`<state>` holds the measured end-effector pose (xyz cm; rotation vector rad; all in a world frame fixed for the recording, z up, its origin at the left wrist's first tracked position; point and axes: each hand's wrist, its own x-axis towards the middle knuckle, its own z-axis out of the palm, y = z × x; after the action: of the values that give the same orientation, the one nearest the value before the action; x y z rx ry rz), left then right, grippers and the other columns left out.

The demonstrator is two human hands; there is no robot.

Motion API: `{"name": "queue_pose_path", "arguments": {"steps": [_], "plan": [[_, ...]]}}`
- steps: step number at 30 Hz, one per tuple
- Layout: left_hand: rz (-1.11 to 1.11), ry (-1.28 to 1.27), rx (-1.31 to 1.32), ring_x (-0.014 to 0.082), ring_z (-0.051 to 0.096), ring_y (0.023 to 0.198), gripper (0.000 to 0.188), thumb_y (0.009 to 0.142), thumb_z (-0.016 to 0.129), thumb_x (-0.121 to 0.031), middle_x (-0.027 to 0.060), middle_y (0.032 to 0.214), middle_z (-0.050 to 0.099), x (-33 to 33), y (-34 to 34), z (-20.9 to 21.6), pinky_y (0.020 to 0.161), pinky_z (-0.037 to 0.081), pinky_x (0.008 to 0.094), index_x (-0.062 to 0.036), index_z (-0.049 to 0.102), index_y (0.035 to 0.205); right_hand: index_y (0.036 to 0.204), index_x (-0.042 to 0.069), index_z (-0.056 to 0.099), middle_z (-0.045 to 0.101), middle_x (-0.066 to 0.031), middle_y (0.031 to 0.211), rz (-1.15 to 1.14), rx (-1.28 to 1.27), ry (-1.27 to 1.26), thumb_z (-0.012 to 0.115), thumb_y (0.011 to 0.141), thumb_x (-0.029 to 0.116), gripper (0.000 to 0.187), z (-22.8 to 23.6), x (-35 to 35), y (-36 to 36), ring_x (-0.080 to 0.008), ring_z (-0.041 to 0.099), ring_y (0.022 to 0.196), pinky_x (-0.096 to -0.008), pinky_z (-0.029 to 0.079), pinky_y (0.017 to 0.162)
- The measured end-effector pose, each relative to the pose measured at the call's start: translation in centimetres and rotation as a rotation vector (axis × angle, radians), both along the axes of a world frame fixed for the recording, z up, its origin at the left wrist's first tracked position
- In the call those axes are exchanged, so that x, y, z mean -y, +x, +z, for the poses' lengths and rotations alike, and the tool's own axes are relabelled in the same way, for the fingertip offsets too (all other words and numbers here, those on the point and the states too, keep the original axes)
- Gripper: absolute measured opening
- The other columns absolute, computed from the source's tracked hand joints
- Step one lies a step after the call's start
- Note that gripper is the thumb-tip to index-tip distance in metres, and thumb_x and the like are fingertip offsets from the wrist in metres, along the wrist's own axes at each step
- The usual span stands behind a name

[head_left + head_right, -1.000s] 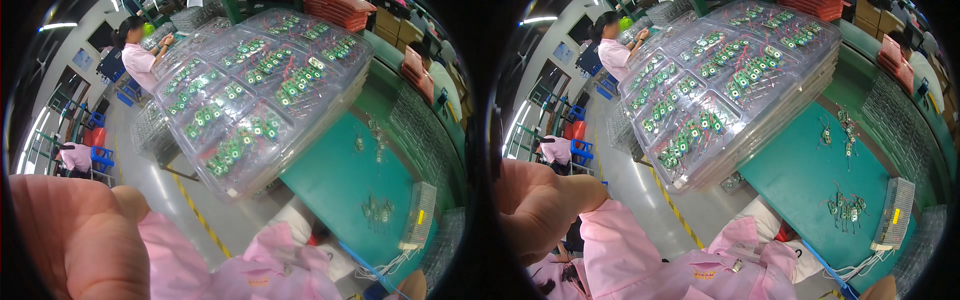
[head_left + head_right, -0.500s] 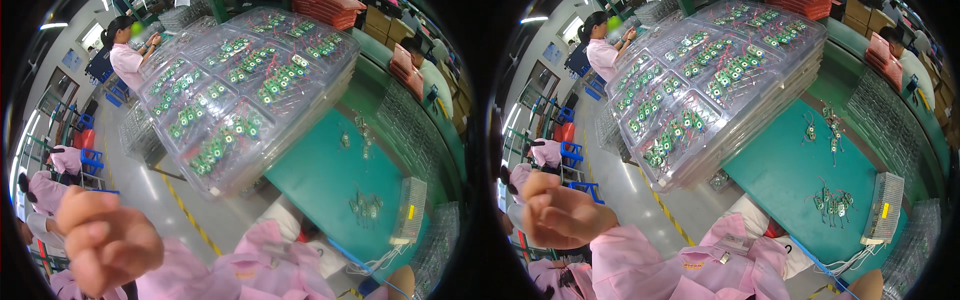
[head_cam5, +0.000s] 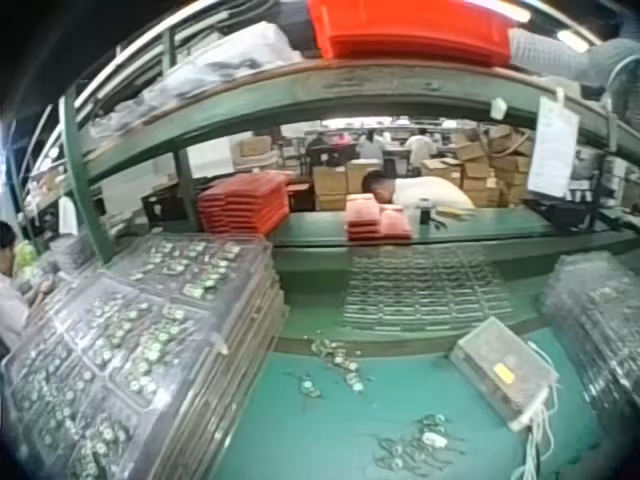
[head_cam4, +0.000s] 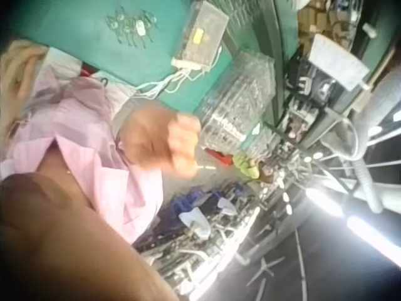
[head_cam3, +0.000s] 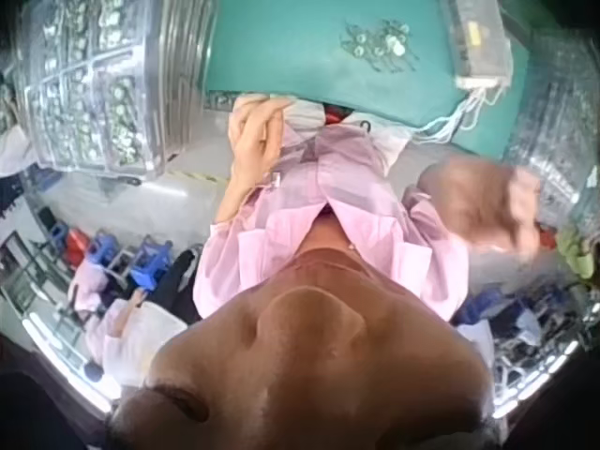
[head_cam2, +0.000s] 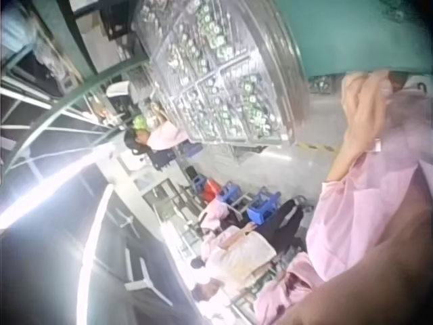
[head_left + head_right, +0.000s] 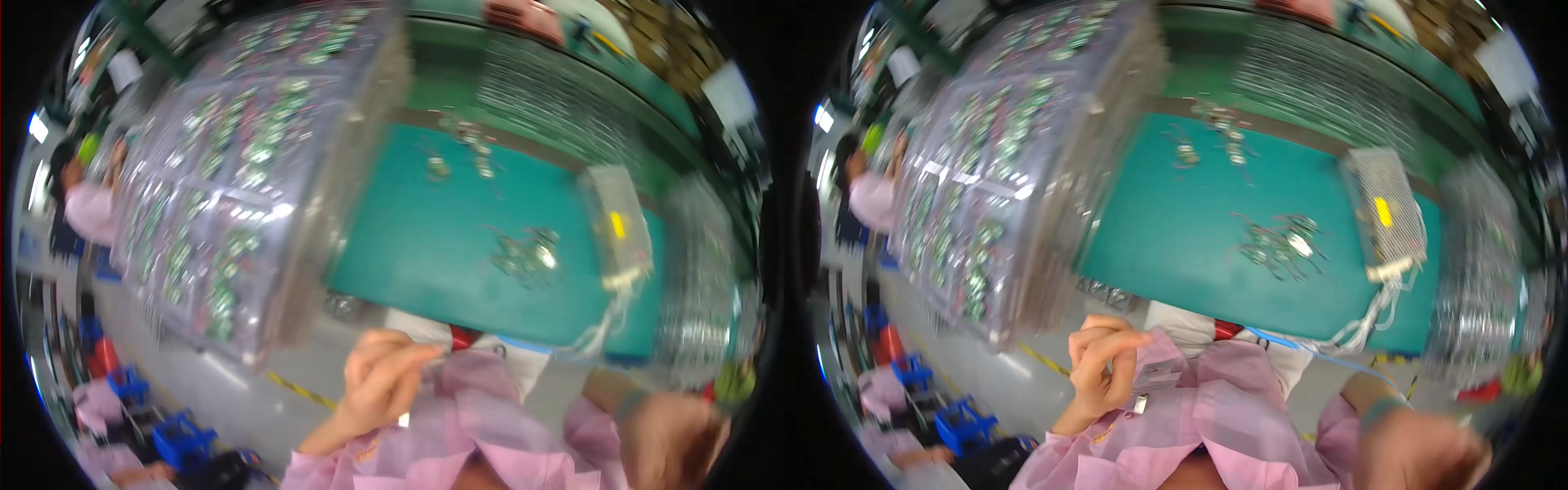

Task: Manually assembling electronic components by connecting small wires and circuit boards.

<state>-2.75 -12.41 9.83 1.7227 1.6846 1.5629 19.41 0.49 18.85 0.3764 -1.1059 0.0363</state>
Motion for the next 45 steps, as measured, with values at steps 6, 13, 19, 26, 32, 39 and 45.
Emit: {"name": "queue_pose_path", "arguments": {"steps": [6, 13, 19, 26, 32, 39, 45], "plan": [[-0.019, -0.12, -0.149, 0.0184, 0.051, 0.078, 0.028, 0.077, 0.054, 0.01, 0.0046, 0.089, 0.053, -4.7, 1.9, -5.2, 0.067, 0.043, 0.0276, -0.0037, 0.064, 0.1, 0.103, 0.006, 0.057, 0.055, -0.007, 0.092, -0.539, 1.018, -1.138, 0.059, 0.08, 0.008, 0.023, -11.2, -0.8, -0.9, -0.0229, 0.049, 0.086, -0.034, 0.039, 0.086], [-0.037, -0.198, -0.219, 0.0181, 0.05, 0.08, 0.024, 0.083, 0.059, -0.001, 0.0044, 0.091, 0.051, -8.4, 3.3, -7.4, 0.07, 0.043, 0.028, -0.0067, 0.062, 0.106, 0.101, 0.005, 0.057, 0.05, -0.0067, 0.1, -0.841, 1.171, -0.956, 0.065, 0.075, 0.008, 0.028, -17.9, -2.4, -2.9, -0.0241, 0.048, 0.089, -0.0365, 0.04, 0.086], [-0.083, -0.202, -0.389, 0.0185, 0.048, 0.08, 0.026, 0.081, 0.063, -0.007, 0.0041, 0.088, 0.049, -11.6, 4.1, -8.9, 0.07, 0.044, 0.0294, -0.0133, 0.062, 0.106, 0.098, 0.005, 0.055, 0.049, -0.0071, 0.097, -0.896, 1.13, -0.9, 0.066, 0.074, 0.008, 0.027, -19.8, -3.2, -3.4, -0.0245, 0.047, 0.09, -0.0375, 0.04, 0.086], [-0.143, -0.238, -0.47, 0.0186, 0.047, 0.078, 0.025, 0.078, 0.067, -0.012, 0.0032, 0.082, 0.045, -13.5, 3.0, -9.4, 0.066, 0.043, 0.0296, -0.016, 0.062, 0.103, 0.101, 0.005, 0.055, 0.049, -0.0075, 0.095, -0.749, 1.149, -1.013, 0.066, 0.073, 0.009, 0.029, -17.8, -4.0, -3.2, -0.0252, 0.048, 0.089, -0.0378, 0.04, 0.087], [-0.037, -0.118, -0.416, 0.0186, 0.048, 0.076, 0.017, 0.079, 0.068, -0.016, 0.0022, 0.081, 0.047, -11.7, 0.6, -10.2, 0.063, 0.042, 0.0288, -0.0138, 0.064, 0.095, 0.105, 0.002, 0.053, 0.05, -0.0119, 0.099, -0.925, 1.264, -0.926, 0.068, 0.072, 0.011, 0.037, -18.5, -4.4, -3.9, -0.0288, 0.049, 0.093, -0.041, 0.038, 0.092], [0.116, -0.221, -0.171, 0.0179, 0.05, 0.066, 0.009, 0.084, 0.062, -0.013, 0.0028, 0.077, 0.051, -9.6, -0.4, -9.9, 0.058, 0.042, 0.0286, -0.0104, 0.06, 0.092, 0.108, -0.001, 0.05, 0.049, -0.0141, 0.102, -0.941, 1.329, -0.907, 0.067, 0.074, 0.011, 0.039, -17.5, -4.7, -4.6, -0.0308, 0.048, 0.095, -0.0434, 0.037, 0.095], [-0.014, -0.415, 0.695, 0.0101, 0.052, 0.058, 0.007, 0.09, 0.054, -0.012, 0.0031, 0.073, 0.055, -9.3, -1.4, -8.3, 0.053, 0.041, 0.0217, -0.006, 0.054, 0.093, 0.101, 0.0, 0.052, 0.051, -0.0137, 0.095, -1.01, 1.339, -0.83, 0.065, 0.075, 0.008, 0.03, -17.4, -5.0, -5.3, -0.03, 0.049, 0.092, -0.043, 0.038, 0.096]]}}
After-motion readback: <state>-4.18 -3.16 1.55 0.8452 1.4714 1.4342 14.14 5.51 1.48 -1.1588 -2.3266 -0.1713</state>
